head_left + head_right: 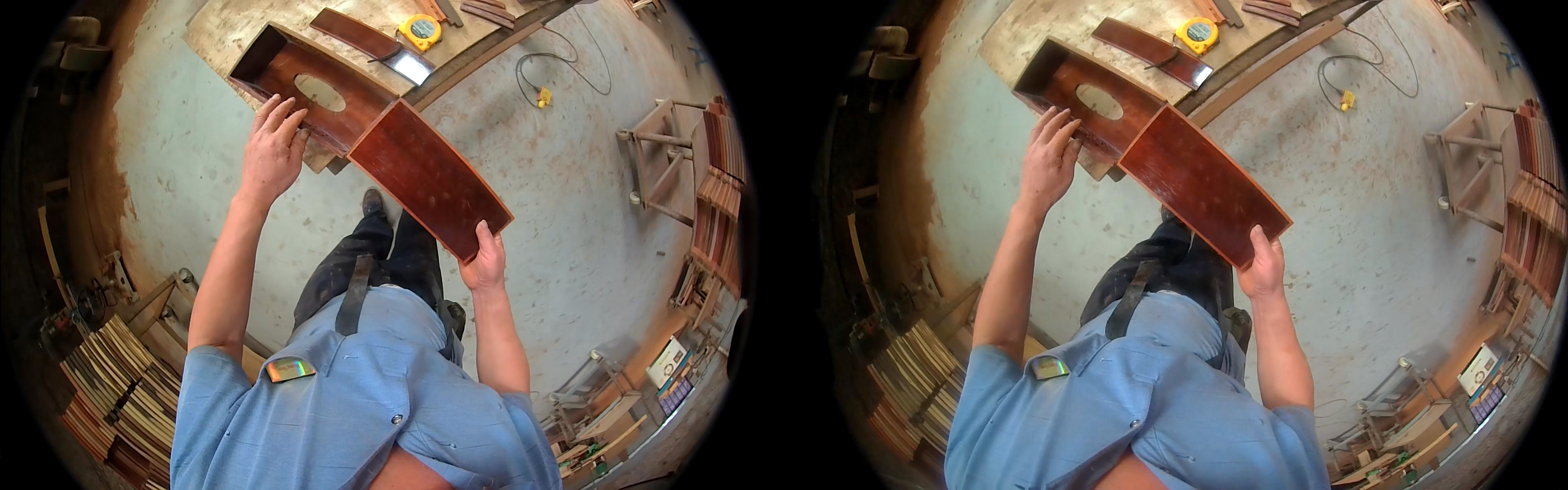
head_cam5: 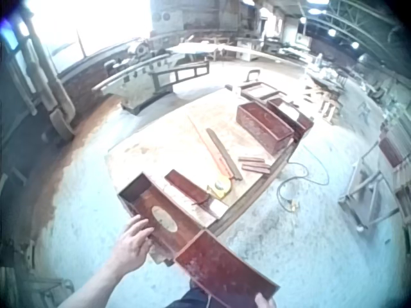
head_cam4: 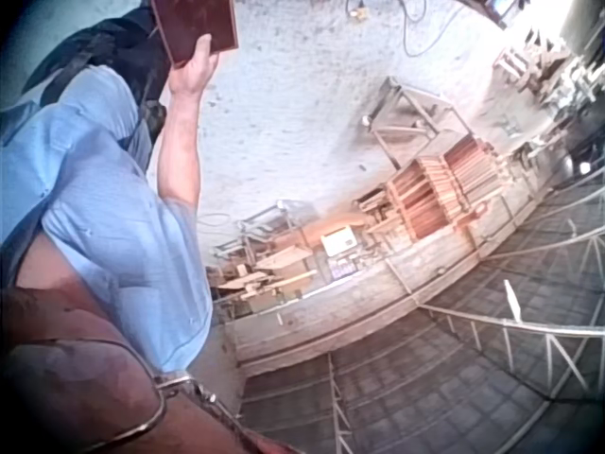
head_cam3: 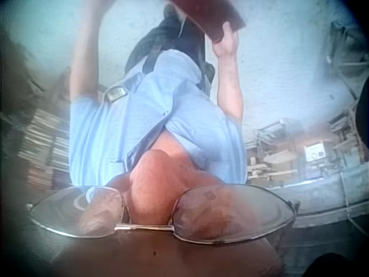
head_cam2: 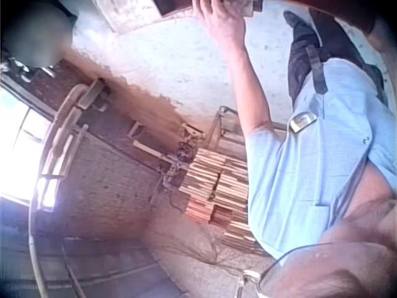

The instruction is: The person assembles wooden boxes by fitting panels into carved frames. They move between worktables, use a sanding machine to smooth edges, and repeatedly test-fit components before placing them on the table.

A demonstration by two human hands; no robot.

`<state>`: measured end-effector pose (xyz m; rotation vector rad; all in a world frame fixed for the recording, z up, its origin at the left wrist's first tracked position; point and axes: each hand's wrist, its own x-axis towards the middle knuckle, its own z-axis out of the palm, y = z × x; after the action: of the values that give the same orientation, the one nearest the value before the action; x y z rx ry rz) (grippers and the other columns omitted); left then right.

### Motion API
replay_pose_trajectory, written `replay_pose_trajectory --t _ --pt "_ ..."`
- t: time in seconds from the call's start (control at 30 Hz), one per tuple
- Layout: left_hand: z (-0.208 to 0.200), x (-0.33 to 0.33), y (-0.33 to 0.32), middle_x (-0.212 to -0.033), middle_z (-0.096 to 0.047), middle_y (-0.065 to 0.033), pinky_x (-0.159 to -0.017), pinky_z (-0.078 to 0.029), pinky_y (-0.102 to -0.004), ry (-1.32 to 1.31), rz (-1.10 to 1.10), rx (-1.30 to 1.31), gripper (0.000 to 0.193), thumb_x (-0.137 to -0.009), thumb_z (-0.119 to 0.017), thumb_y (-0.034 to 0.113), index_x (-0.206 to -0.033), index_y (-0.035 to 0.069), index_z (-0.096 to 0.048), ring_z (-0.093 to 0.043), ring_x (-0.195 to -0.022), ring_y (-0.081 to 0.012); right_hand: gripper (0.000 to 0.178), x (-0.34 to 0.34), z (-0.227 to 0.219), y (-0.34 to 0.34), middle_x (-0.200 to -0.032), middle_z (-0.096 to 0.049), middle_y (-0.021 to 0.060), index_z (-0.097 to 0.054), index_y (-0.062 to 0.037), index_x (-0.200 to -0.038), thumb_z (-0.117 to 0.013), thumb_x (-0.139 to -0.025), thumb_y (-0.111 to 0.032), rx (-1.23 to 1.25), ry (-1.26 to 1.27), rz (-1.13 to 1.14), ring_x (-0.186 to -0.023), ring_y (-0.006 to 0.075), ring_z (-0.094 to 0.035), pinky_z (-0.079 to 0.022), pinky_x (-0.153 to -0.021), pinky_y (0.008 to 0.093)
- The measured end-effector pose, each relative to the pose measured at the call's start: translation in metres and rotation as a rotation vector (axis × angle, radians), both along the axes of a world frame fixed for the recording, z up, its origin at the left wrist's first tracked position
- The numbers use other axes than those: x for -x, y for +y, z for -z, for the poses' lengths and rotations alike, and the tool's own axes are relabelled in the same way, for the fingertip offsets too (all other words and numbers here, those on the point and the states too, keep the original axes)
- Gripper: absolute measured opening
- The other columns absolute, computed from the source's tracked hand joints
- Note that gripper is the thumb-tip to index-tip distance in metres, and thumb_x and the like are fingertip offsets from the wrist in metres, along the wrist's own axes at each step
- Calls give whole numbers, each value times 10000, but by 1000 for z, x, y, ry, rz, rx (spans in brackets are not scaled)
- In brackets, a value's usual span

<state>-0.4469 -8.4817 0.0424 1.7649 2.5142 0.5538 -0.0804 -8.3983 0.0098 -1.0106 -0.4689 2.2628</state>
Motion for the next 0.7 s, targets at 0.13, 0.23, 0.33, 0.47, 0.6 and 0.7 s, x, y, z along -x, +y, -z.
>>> replay_pose_trajectory --t 0.13,0.23,0.33,0.47,0.6,0.7 --pt "0 0 1 -1302 -583 -120 -1061 -408 -403 -7 1 -1 295 -882 -612 130 -1164 57 -655 -444 -1312 -317 395 2 -2 0 -1368 -512 79 -415 -64 -1397 -461 -1014 -149 12 -7 9 -1237 235 -519 -451 -1031 411" --pt "0 0 1 -1302 -583 -118 -1061 -408 -403 -7 -2 -2 292 -882 -613 130 -1161 57 -655 -441 -1314 -316 402 2 -1 0 -1371 -509 82 -411 -63 -1401 -465 -1011 -147 14 -4 13 -1240 237 -517 -448 -1036 415" --pt "0 -1 1 -1301 -583 -117 -1062 -407 -403 -9 -8 1 290 -879 -614 126 -1158 57 -656 -439 -1316 -315 407 1 1 1 -1372 -508 84 -408 -63 -1404 -467 -1010 -148 17 -17 5 -1246 241 -512 -447 -1039 422" --pt "0 -1 1 -1307 -576 -129 -1063 -403 -417 -13 -2 2 290 -887 -604 110 -1167 49 -646 -441 -1314 -331 404 3 -1 3 -1366 -512 92 -410 -62 -1401 -468 -1009 -145 18 -8 0 -1237 242 -521 -456 -1032 422" --pt "5 1 1 -1298 -583 -118 -1062 -406 -403 -13 1 -11 290 -873 -615 117 -1152 53 -655 -438 -1317 -315 394 4 0 7 -1354 -522 96 -419 -57 -1390 -471 -1009 -140 27 -12 -10 -1221 240 -536 -469 -1020 415" --pt "4 -1 3 -1297 -583 -120 -1060 -406 -407 -21 -14 2 289 -873 -616 113 -1152 51 -655 -438 -1316 -318 386 2 2 8 -1346 -528 96 -426 -49 -1381 -472 -1008 -135 35 -23 -3 -1216 236 -540 -472 -1018 410"
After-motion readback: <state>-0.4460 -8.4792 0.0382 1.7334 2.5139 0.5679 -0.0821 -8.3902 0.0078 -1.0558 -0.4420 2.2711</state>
